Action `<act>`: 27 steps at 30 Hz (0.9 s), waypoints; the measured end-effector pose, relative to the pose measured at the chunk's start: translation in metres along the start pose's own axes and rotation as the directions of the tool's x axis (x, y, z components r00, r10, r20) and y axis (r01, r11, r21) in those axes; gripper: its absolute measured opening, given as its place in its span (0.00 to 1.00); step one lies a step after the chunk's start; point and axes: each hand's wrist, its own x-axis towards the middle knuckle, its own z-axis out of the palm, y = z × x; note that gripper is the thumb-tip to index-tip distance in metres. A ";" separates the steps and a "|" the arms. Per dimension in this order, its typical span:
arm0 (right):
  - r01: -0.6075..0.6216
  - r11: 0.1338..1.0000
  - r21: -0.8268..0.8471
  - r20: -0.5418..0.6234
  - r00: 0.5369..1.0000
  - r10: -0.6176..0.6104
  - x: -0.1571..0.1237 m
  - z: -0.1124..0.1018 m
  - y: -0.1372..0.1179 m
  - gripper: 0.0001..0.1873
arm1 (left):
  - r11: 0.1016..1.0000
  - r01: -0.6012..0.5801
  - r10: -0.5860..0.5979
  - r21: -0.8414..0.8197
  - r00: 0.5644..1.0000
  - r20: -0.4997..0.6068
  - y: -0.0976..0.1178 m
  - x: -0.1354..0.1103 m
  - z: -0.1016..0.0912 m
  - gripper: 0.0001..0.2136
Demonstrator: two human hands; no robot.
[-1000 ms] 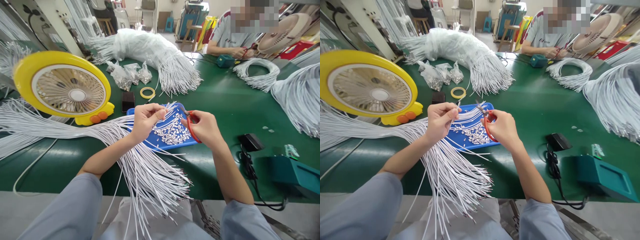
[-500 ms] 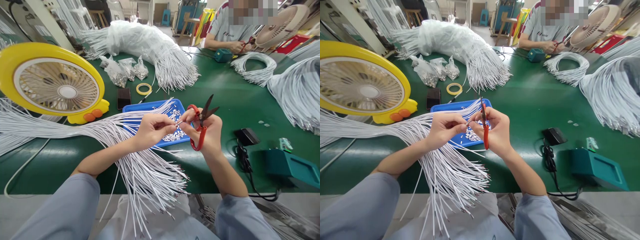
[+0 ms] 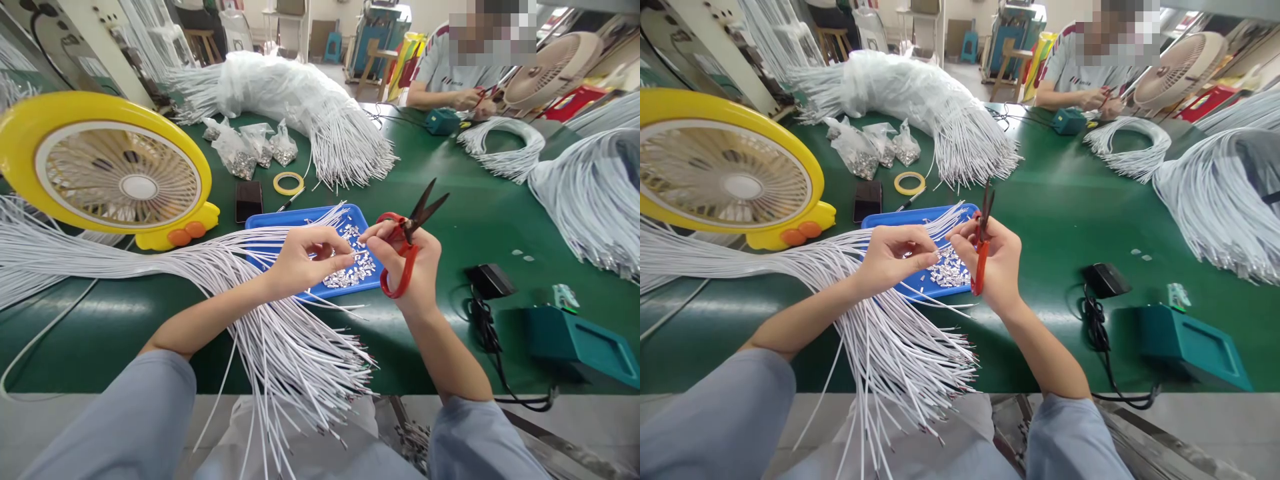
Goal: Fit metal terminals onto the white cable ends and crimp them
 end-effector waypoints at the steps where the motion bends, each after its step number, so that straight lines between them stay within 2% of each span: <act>1: 0.000 1.000 0.009 0.009 1.000 0.000 -0.001 0.000 -0.001 0.05 | 1.000 -0.018 0.018 0.003 1.000 -0.021 -0.001 0.000 0.000 0.07; 5: 0.034 0.999 -0.030 0.042 0.999 -0.033 -0.005 0.001 -0.004 0.06 | 0.998 -0.065 0.067 0.021 0.993 -0.093 -0.004 0.001 0.000 0.09; 10: 0.053 0.995 -0.082 0.048 0.998 -0.050 -0.007 0.002 -0.006 0.10 | 0.993 -0.076 0.085 0.092 0.991 -0.104 -0.006 -0.001 0.000 0.09; 14: 0.044 0.990 -0.136 0.011 0.999 -0.043 -0.007 0.004 -0.008 0.08 | 0.996 -0.043 0.052 0.080 0.994 -0.101 -0.006 -0.001 0.001 0.10; 17: 0.030 0.994 -0.108 0.012 1.000 -0.029 -0.005 0.003 -0.008 0.09 | 1.000 0.002 -0.001 0.015 0.996 -0.088 -0.005 0.001 0.001 0.12; 20: -0.015 1.000 -0.025 0.060 0.998 0.016 -0.004 0.001 -0.007 0.11 | 0.996 0.052 -0.054 -0.068 0.998 -0.021 -0.005 0.004 -0.001 0.13; 23: -0.026 1.000 0.004 0.107 0.994 0.025 -0.001 -0.001 -0.002 0.11 | 0.986 0.092 -0.079 -0.140 0.992 0.100 -0.006 0.006 -0.005 0.14; 25: 0.001 0.997 -0.082 0.080 0.997 0.005 0.003 -0.003 0.002 0.09 | 0.984 0.103 -0.074 -0.143 0.978 0.194 -0.006 0.006 -0.006 0.14; 27: 0.018 0.970 -0.243 0.054 0.999 -0.005 0.012 -0.008 0.009 0.07 | 0.994 0.067 -0.043 -0.087 0.967 0.250 -0.004 0.004 -0.005 0.13</act>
